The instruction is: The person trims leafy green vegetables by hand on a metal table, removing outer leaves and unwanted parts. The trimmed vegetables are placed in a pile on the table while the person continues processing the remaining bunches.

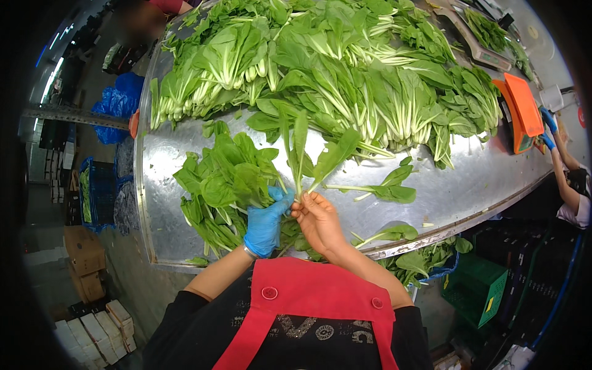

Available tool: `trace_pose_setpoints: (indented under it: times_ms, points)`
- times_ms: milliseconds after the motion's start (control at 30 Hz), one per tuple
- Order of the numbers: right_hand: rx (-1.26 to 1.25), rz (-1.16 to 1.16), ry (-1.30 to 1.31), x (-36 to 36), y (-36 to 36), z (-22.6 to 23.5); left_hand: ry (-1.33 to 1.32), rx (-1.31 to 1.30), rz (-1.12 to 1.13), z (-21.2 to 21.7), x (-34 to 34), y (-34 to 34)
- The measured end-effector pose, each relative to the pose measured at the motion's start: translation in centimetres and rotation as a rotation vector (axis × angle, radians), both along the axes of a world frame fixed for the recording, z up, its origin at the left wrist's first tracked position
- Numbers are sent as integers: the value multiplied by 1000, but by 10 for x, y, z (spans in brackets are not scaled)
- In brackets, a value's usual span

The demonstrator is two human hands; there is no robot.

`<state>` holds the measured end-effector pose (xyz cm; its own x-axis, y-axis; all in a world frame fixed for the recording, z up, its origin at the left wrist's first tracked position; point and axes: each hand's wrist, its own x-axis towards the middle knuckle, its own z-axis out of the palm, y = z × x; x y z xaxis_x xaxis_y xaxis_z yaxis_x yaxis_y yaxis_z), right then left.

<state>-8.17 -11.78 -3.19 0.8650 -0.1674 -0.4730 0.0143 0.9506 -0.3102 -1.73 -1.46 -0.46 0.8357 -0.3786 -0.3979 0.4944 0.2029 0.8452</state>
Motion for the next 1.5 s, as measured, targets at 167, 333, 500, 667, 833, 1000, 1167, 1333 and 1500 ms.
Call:
trace_pose_setpoints:
  times_ms: [167, 333, 500, 667, 833, 1000, 1167, 1333, 1500]
  points:
    - [-190, -49, 21, 3, 4, -2, 105, -45, 8, -12, 3, 4]
    - [-482, -102, 59, 5, 5, -4, 49, -216, 41, 8, 1, 10]
    - [-752, -173, -6, 1, 11, -1, 40, -199, -7, 2, 1, 8]
    - [-1697, -230, -136, -6, 0, 12, -645, 223, -313, -15, -3, 21]
    - [-1669, -170, -136, -13, -1, 13, 15, -172, -39, -2, -8, 3]
    - [-1624, -121, -86, -17, 0, 22, -75, -34, -119, -7, -5, 3]
    - [-216, 10, 50, -12, -6, 1, 193, -233, 39, 15, -5, -2]
    - [-174, 248, 9, -17, -11, -4, 117, -152, -322, 9, 7, 13]
    - [-129, 259, 7, -12, -11, 5, -52, -84, -392, 1, 11, 19]
